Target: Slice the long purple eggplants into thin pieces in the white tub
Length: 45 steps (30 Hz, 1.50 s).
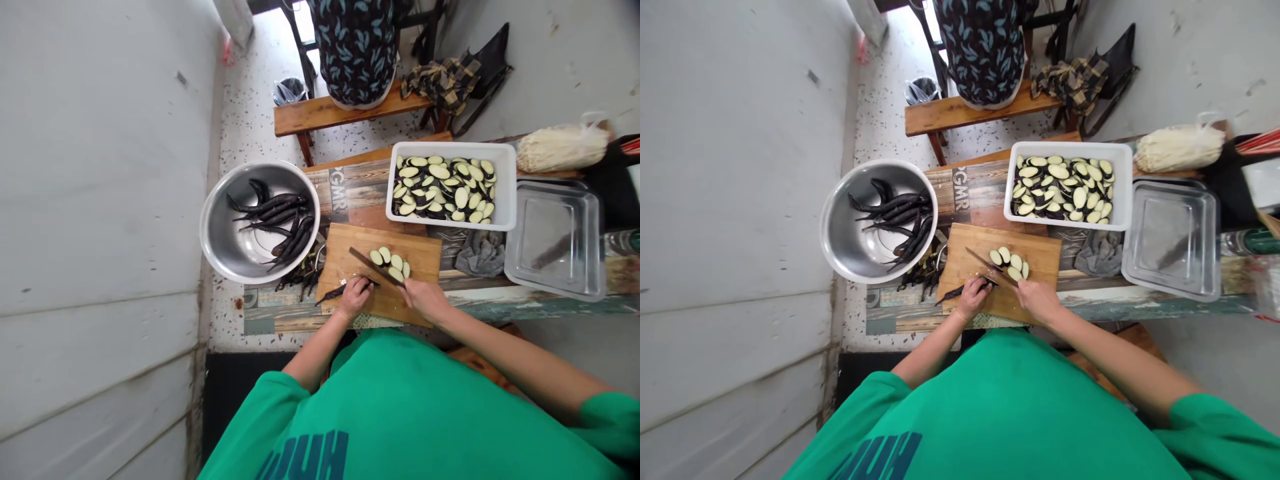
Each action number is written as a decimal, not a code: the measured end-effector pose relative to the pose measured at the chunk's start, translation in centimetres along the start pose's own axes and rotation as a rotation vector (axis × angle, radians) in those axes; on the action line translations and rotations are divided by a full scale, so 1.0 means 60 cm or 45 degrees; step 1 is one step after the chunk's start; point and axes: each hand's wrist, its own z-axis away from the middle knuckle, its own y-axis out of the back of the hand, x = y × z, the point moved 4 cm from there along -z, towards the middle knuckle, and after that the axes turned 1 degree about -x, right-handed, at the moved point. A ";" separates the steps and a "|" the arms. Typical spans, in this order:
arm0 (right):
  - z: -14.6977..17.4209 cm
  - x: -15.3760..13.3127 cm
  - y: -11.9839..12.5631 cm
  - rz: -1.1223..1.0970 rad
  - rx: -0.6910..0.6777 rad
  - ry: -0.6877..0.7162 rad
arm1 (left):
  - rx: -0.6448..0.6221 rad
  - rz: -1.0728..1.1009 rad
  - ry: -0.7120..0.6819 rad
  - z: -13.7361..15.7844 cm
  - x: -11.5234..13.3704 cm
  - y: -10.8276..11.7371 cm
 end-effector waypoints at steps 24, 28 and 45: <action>-0.025 0.023 -0.015 -0.001 -0.026 -0.121 | 0.049 -0.068 0.268 0.017 -0.023 0.031; 0.013 0.034 0.000 0.118 -0.045 0.018 | 0.025 -0.013 0.144 0.008 -0.015 0.006; -0.023 0.000 -0.028 0.057 -0.098 0.035 | -0.082 0.066 -0.004 -0.001 -0.010 -0.014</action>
